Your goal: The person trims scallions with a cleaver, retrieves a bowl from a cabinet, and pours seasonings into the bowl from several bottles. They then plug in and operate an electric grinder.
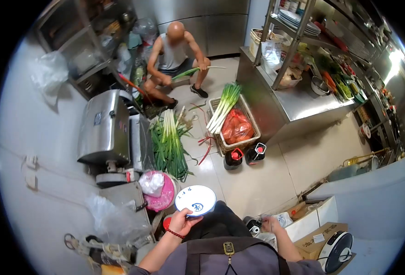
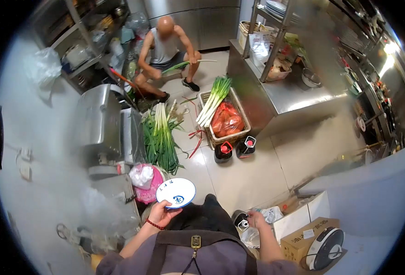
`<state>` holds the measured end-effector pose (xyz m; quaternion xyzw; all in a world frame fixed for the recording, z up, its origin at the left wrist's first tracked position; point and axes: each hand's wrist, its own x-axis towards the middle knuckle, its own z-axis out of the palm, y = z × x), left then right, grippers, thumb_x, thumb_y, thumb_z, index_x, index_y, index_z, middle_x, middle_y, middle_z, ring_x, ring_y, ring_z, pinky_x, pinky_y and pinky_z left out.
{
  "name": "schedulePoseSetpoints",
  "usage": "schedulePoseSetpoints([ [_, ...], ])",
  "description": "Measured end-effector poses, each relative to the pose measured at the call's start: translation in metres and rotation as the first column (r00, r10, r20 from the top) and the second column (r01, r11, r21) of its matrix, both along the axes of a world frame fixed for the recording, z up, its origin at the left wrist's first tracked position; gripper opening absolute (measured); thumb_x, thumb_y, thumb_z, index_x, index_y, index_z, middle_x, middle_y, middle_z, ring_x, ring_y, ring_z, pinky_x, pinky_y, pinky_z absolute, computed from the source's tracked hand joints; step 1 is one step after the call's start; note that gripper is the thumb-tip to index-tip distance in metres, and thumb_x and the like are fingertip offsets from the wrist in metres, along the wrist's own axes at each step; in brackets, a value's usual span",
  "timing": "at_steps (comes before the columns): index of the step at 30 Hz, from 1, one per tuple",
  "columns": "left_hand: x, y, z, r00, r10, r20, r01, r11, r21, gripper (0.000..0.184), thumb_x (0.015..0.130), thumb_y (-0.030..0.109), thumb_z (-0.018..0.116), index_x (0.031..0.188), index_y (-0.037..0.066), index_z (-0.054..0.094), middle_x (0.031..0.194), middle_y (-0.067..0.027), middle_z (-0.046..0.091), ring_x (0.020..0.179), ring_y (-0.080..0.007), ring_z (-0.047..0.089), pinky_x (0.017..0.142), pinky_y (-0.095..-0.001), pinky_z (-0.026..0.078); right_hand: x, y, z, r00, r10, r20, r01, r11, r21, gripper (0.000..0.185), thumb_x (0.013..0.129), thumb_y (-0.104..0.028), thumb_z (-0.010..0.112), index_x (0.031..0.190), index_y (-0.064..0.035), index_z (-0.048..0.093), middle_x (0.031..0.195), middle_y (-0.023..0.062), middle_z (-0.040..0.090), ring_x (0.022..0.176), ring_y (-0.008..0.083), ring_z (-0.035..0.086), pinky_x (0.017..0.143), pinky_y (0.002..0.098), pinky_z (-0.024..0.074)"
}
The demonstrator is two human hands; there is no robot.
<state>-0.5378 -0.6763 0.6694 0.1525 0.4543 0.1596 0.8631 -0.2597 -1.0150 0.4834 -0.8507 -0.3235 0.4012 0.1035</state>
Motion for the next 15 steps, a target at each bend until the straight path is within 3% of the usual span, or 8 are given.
schedulePoseSetpoints([
  [1,0.011,0.014,0.002,1.0,-0.022,-0.004,0.022,1.0,-0.01,0.05,0.077,-0.001,0.047,0.126,-0.003,0.04,0.112,-0.019,0.058,0.1,-0.0342,0.06,0.081,-0.0451,0.054,0.014,0.032,0.034,0.995,0.08,0.057,-0.086,0.99,0.116,0.034,0.075,-0.013,0.057,0.108,-0.0066,0.063,0.076,0.0161,0.066,0.072,0.0237,0.066,0.068,0.0356,0.0524],
  [3,0.033,0.044,0.002,0.999,-0.053,-0.005,0.053,0.996,-0.065,0.047,0.077,-0.002,0.048,0.123,-0.003,0.042,0.109,-0.0184,0.059,0.096,-0.0333,0.062,0.077,-0.0434,0.055,0.04,0.1,0.083,0.938,-0.301,-0.174,0.319,0.944,0.085,0.032,0.078,-0.007,0.054,0.109,-0.0065,0.061,0.067,0.0126,0.062,0.063,0.0196,0.064,0.062,0.0328,0.0515],
  [6,0.066,0.087,-0.012,0.986,-0.146,0.077,0.154,0.983,-0.101,0.049,0.076,-0.002,0.048,0.125,-0.004,0.041,0.108,-0.0194,0.06,0.094,-0.0352,0.063,0.075,-0.0403,0.057,0.079,0.143,0.094,0.919,-0.317,-0.236,0.361,0.916,0.175,0.028,0.079,-0.005,0.052,0.106,-0.0054,0.061,0.063,0.011,0.059,0.059,0.0188,0.063,0.057,0.0309,0.0499],
  [7,0.081,0.101,-0.012,0.985,-0.17,0.033,0.172,0.983,-0.063,0.05,0.076,-0.002,0.048,0.125,-0.006,0.04,0.11,-0.0211,0.059,0.092,-0.0382,0.064,0.075,-0.0387,0.057,0.087,0.151,0.096,0.91,-0.342,-0.236,0.385,0.907,0.17,0.028,0.079,-0.005,0.052,0.106,-0.0054,0.061,0.063,0.011,0.059,0.059,0.0188,0.063,0.057,0.0309,0.0499],
  [10,0.116,0.152,-0.045,0.967,-0.251,0.043,0.254,0.958,-0.133,0.054,0.076,-0.003,0.048,0.128,-0.007,0.036,0.113,-0.0238,0.057,0.097,-0.0427,0.061,0.077,-0.0384,0.058,0.09,0.148,0.093,0.846,-0.505,-0.172,0.531,0.83,0.171,0.027,0.08,-0.007,0.054,0.105,-0.0065,0.062,0.063,0.0099,0.061,0.056,0.0165,0.061,0.056,0.0281,0.0494],
  [12,0.145,0.194,-0.039,0.953,-0.291,0.089,0.302,0.94,-0.161,0.052,0.075,-0.004,0.047,0.125,-0.012,0.035,0.111,-0.0264,0.057,0.094,-0.0441,0.061,0.076,-0.0372,0.058,0.072,0.118,0.067,0.846,-0.503,0.175,0.491,0.864,0.11,0.021,0.08,-0.01,0.056,0.097,-0.0071,0.065,0.069,0.0126,0.064,0.062,0.0218,0.063,0.059,0.0324,0.0504],
  [14,0.167,0.23,-0.028,0.95,-0.307,0.058,0.312,0.942,-0.127,0.051,0.075,-0.003,0.047,0.124,-0.014,0.035,0.111,-0.0273,0.056,0.092,-0.0452,0.061,0.075,-0.038,0.059,0.045,0.114,0.072,0.903,-0.347,0.251,0.366,0.93,-0.029,0.019,0.075,-0.013,0.055,0.089,-0.0058,0.066,0.073,0.0173,0.062,0.068,0.0254,0.062,0.064,0.0352,0.0485],
  [15,0.177,0.251,-0.021,0.947,-0.311,0.083,0.318,0.945,-0.081,0.052,0.075,-0.003,0.047,0.124,-0.013,0.036,0.111,-0.0275,0.056,0.092,-0.0456,0.061,0.073,-0.0385,0.059,0.03,0.094,0.048,0.936,-0.336,0.104,0.344,0.936,-0.073,0.019,0.073,-0.014,0.057,0.088,-0.0053,0.066,0.076,0.0169,0.063,0.071,0.025,0.062,0.066,0.0346,0.0487],
])
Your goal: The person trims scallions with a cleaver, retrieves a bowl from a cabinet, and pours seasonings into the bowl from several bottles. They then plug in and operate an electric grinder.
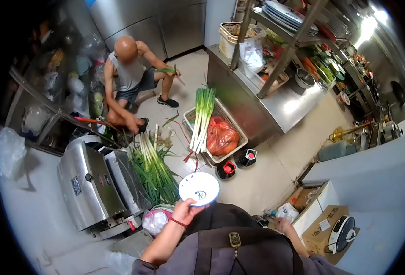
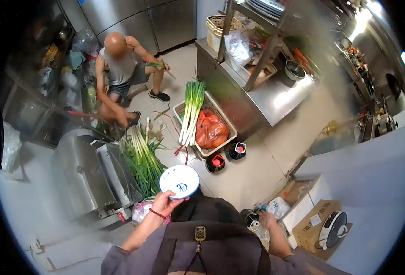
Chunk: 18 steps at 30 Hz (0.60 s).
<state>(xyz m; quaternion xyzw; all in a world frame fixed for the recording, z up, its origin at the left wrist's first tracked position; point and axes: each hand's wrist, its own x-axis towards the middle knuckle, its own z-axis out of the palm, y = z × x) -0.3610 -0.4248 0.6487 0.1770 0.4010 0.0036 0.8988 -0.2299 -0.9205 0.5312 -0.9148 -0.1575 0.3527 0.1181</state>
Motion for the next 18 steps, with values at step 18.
schedulePoseSetpoints([
  [18,0.026,0.188,-0.019,0.913,0.401,-0.082,-0.396,0.916,0.068,0.053,0.071,0.001,0.044,0.122,-0.014,0.039,0.103,-0.0275,0.059,0.089,-0.0422,0.063,0.07,-0.0318,0.06,0.178,0.226,-0.022,0.967,-0.098,-0.235,0.121,0.989,0.084,0.028,0.076,0.003,0.048,0.102,0.0025,0.059,0.067,0.0128,0.065,0.06,0.0174,0.063,0.057,0.0281,0.0488],
])
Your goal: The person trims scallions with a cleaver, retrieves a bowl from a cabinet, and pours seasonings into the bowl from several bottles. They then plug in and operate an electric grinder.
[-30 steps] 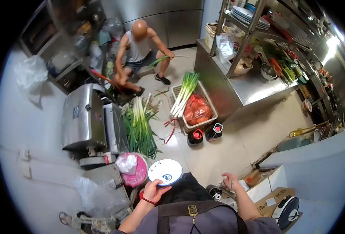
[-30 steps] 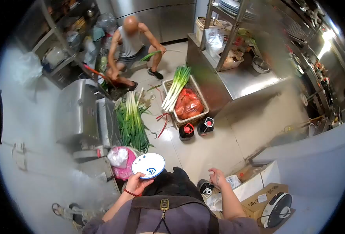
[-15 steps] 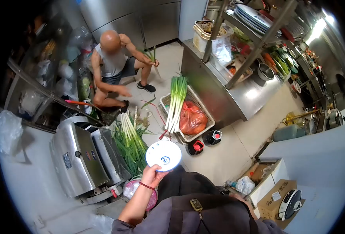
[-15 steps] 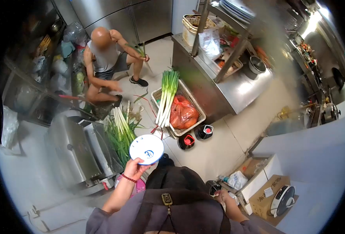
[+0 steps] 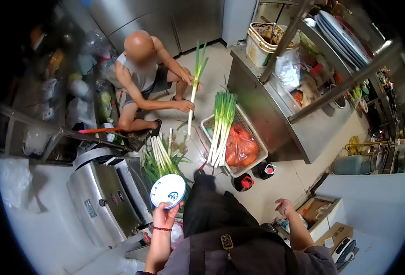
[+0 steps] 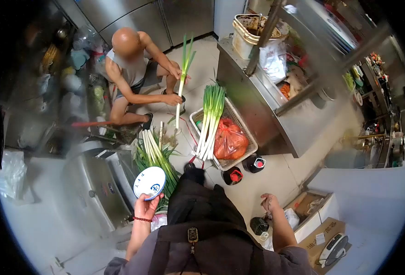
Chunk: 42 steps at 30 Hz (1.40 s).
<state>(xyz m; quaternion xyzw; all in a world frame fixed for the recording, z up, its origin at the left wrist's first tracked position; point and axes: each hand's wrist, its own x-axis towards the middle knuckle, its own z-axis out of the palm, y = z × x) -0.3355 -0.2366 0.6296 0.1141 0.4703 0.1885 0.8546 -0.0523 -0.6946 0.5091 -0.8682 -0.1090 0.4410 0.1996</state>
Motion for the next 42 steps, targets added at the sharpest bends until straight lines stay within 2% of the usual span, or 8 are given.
schedulePoseSetpoints([
  [7,0.051,0.102,-0.049,0.992,-0.102,-0.08,0.079,0.963,-0.259,0.051,0.072,-0.001,0.047,0.122,-0.008,0.042,0.109,-0.0233,0.058,0.096,-0.0445,0.06,0.073,-0.0359,0.058,0.021,0.129,-0.004,0.963,-0.267,0.047,0.254,0.949,0.185,0.024,0.074,0.003,0.048,0.094,0.0013,0.062,0.064,0.0113,0.061,0.059,0.015,0.06,0.057,0.0274,0.0491],
  [11,0.078,0.165,-0.027,0.982,-0.14,-0.13,0.118,0.979,-0.165,0.051,0.071,0.0,0.046,0.121,-0.01,0.042,0.105,-0.0227,0.06,0.094,-0.0385,0.062,0.073,-0.0335,0.059,0.023,0.209,-0.009,0.992,0.125,0.001,-0.123,0.975,0.183,0.024,0.086,-0.021,0.055,0.098,-0.0016,0.061,0.067,0.0074,0.06,0.059,0.0137,0.056,0.059,0.0282,0.0479],
  [17,0.082,0.238,-0.043,0.967,-0.105,-0.231,0.094,0.994,-0.057,0.047,0.071,0.004,0.048,0.115,-0.011,0.047,0.095,-0.0207,0.063,0.081,-0.0343,0.065,0.072,-0.0336,0.058,0.049,0.33,0.01,0.998,-0.003,0.07,-0.019,0.947,0.319,0.021,0.081,-0.006,0.063,0.102,-0.0032,0.062,0.076,0.0079,0.064,0.068,0.0145,0.061,0.068,0.0269,0.05],
  [22,0.078,0.255,-0.073,0.969,-0.075,-0.235,0.048,0.992,-0.116,0.05,0.071,0.004,0.048,0.119,-0.007,0.046,0.102,-0.0198,0.062,0.086,-0.0348,0.064,0.071,-0.0336,0.058,0.06,0.336,0.011,0.983,-0.012,0.183,-0.049,0.944,0.325,0.02,0.079,-0.01,0.062,0.099,-0.0072,0.063,0.077,0.0111,0.064,0.064,0.0183,0.062,0.061,0.0296,0.0507],
  [30,0.093,0.252,-0.095,0.971,-0.098,-0.22,0.024,0.949,-0.315,0.054,0.071,-0.006,0.043,0.124,-0.01,0.037,0.114,-0.027,0.052,0.098,-0.0465,0.057,0.075,-0.0442,0.058,0.065,0.309,0.03,0.99,0.14,-0.03,-0.143,0.969,-0.203,0.024,0.075,-0.014,0.065,0.099,-0.0085,0.066,0.073,0.0116,0.066,0.067,0.0156,0.065,0.064,0.0292,0.0515],
  [34,0.081,0.258,-0.111,0.962,-0.196,-0.193,0.107,0.913,-0.394,0.057,0.072,-0.004,0.044,0.129,-0.001,0.037,0.12,-0.0196,0.05,0.107,-0.0378,0.055,0.085,-0.0512,0.053,0.069,0.316,0.016,0.971,0.232,0.051,-0.222,0.963,-0.152,0.025,0.077,-0.014,0.064,0.1,-0.007,0.065,0.071,0.0089,0.066,0.065,0.0146,0.063,0.062,0.0286,0.0508],
  [37,0.088,0.268,-0.098,0.978,-0.085,-0.189,0.032,0.963,-0.268,0.056,0.072,-0.003,0.044,0.128,-0.003,0.037,0.12,-0.0192,0.05,0.11,-0.0371,0.052,0.088,-0.0524,0.051,0.071,0.285,-0.058,0.981,0.132,0.139,-0.169,0.939,0.299,0.022,0.075,-0.009,0.058,0.097,-0.01,0.064,0.072,0.013,0.063,0.06,0.0199,0.06,0.057,0.0285,0.0482],
  [42,0.075,0.279,-0.095,0.968,-0.051,-0.244,-0.002,0.978,-0.21,0.053,0.071,0.001,0.047,0.124,-0.003,0.041,0.119,-0.0183,0.053,0.105,-0.0364,0.056,0.086,-0.0467,0.052,0.097,0.411,0.0,0.985,0.161,0.063,-0.167,0.981,0.101,0.024,0.079,-0.011,0.06,0.103,-0.0078,0.063,0.073,0.0135,0.064,0.063,0.0205,0.061,0.062,0.0306,0.0499],
])
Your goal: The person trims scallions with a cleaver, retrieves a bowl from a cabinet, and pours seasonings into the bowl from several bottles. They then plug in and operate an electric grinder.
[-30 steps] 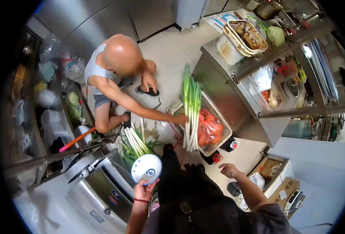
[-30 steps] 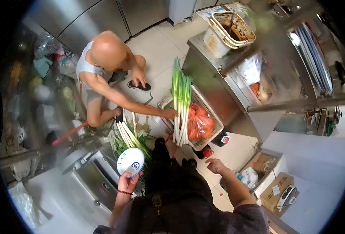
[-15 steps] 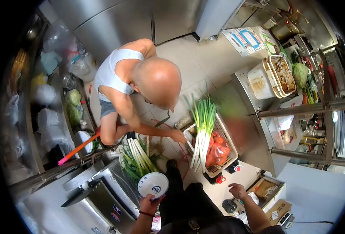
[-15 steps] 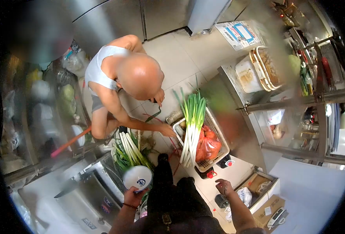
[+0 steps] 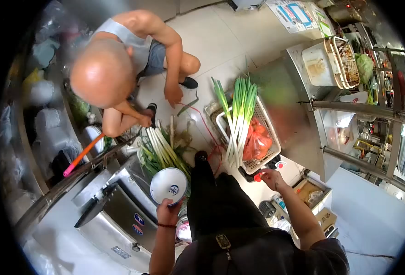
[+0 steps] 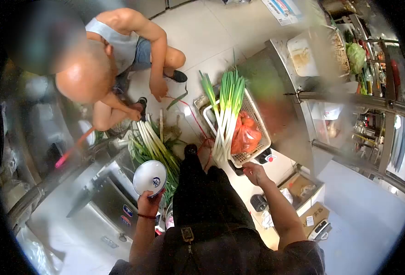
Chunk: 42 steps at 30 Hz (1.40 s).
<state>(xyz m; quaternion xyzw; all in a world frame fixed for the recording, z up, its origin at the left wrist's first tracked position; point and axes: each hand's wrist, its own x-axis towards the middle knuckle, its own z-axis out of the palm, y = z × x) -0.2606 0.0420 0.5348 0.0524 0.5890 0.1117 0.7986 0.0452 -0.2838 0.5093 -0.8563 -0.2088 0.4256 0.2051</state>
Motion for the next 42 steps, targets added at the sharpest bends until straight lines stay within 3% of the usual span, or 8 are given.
schedulePoseSetpoints([
  [5,-0.017,-0.009,-0.012,0.993,0.099,-0.061,-0.098,0.995,0.022,0.05,0.073,0.001,0.045,0.121,-0.007,0.042,0.114,-0.0205,0.055,0.096,-0.0371,0.06,0.076,-0.0365,0.057,0.006,0.03,-0.025,0.995,0.041,-0.089,-0.039,0.999,0.016,0.028,0.079,-0.011,0.06,0.106,-0.0054,0.061,0.077,0.0124,0.065,0.068,0.0208,0.063,0.067,0.0297,0.0509],
  [15,-0.023,-0.033,-0.019,0.999,0.04,-0.034,-0.041,0.999,-0.025,0.06,0.07,0.0,0.047,0.13,0.0,0.036,0.125,-0.0191,0.047,0.117,-0.0365,0.047,0.096,-0.053,0.044,0.025,0.095,-0.134,0.997,-0.035,-0.065,0.036,0.999,0.021,0.033,0.079,-0.01,0.061,0.111,-0.0024,0.057,0.101,0.0126,0.063,0.084,0.0201,0.062,0.074,0.0293,0.0506],
  [19,-0.022,-0.043,-0.036,0.985,0.099,-0.14,-0.111,0.991,-0.081,0.064,0.069,0.001,0.049,0.132,0.002,0.035,0.121,-0.0179,0.049,0.114,-0.0359,0.049,0.095,-0.0498,0.045,0.072,0.173,-0.258,0.959,-0.26,0.116,0.261,0.965,0.007,0.034,0.085,-0.008,0.05,0.117,0.0027,0.052,0.1,0.0143,0.063,0.088,0.0225,0.061,0.075,0.0318,0.049],
  [21,-0.028,-0.043,-0.047,0.98,0.082,-0.179,-0.112,0.98,-0.163,0.068,0.068,0.001,0.05,0.134,0.003,0.032,0.12,-0.0182,0.049,0.112,-0.036,0.05,0.095,-0.0494,0.046,0.105,0.243,-0.254,0.733,-0.657,-0.176,0.651,0.753,-0.094,0.037,0.088,-0.011,0.045,0.122,0.002,0.049,0.111,0.0182,0.059,0.101,0.0265,0.057,0.085,0.0348,0.0458],
  [26,0.014,0.002,-0.121,0.999,0.001,-0.04,0.001,0.998,0.065,0.069,0.067,0.005,0.053,0.133,0.004,0.033,0.119,-0.0185,0.05,0.109,-0.0354,0.052,0.087,-0.0492,0.05,0.193,0.292,-0.439,0.809,-0.367,0.46,0.429,0.902,-0.036,0.046,0.095,-0.026,0.035,0.128,0.0062,0.041,0.13,0.0254,0.043,0.12,0.0339,0.044,0.103,0.0394,0.0345],
  [29,0.086,0.079,-0.196,1.0,0.013,-0.015,-0.01,0.983,0.185,0.066,0.068,0.007,0.053,0.131,0.004,0.035,0.118,-0.0183,0.051,0.108,-0.0349,0.053,0.087,-0.0492,0.05,0.251,0.301,-0.481,0.882,-0.305,0.359,0.444,0.793,-0.417,0.05,0.095,-0.032,0.035,0.123,0.0091,0.043,0.13,0.028,0.044,0.119,0.0362,0.046,0.102,0.0408,0.036],
  [37,0.268,0.296,-0.322,0.981,0.043,0.189,-0.131,0.867,0.48,0.058,0.072,0.012,0.054,0.128,0.005,0.039,0.116,-0.0177,0.053,0.106,-0.0337,0.054,0.086,-0.0491,0.049,0.297,0.26,-0.567,-0.001,-0.985,0.175,0.987,0.028,0.161,0.019,0.085,-0.017,0.048,0.093,-0.0068,0.062,0.101,0.0102,0.056,0.09,0.0259,0.053,0.082,0.0376,0.0446],
  [42,0.298,0.347,-0.335,0.975,0.036,0.221,-0.155,0.822,0.548,0.054,0.074,0.015,0.054,0.125,0.006,0.042,0.115,-0.0173,0.054,0.104,-0.0329,0.054,0.086,-0.049,0.048,0.304,0.278,-0.562,0.088,-0.968,-0.236,0.931,-0.004,0.365,0.022,0.077,-0.003,0.052,0.079,-0.0149,0.07,0.082,0.0004,0.06,0.075,0.0164,0.053,0.073,0.0337,0.0454],
])
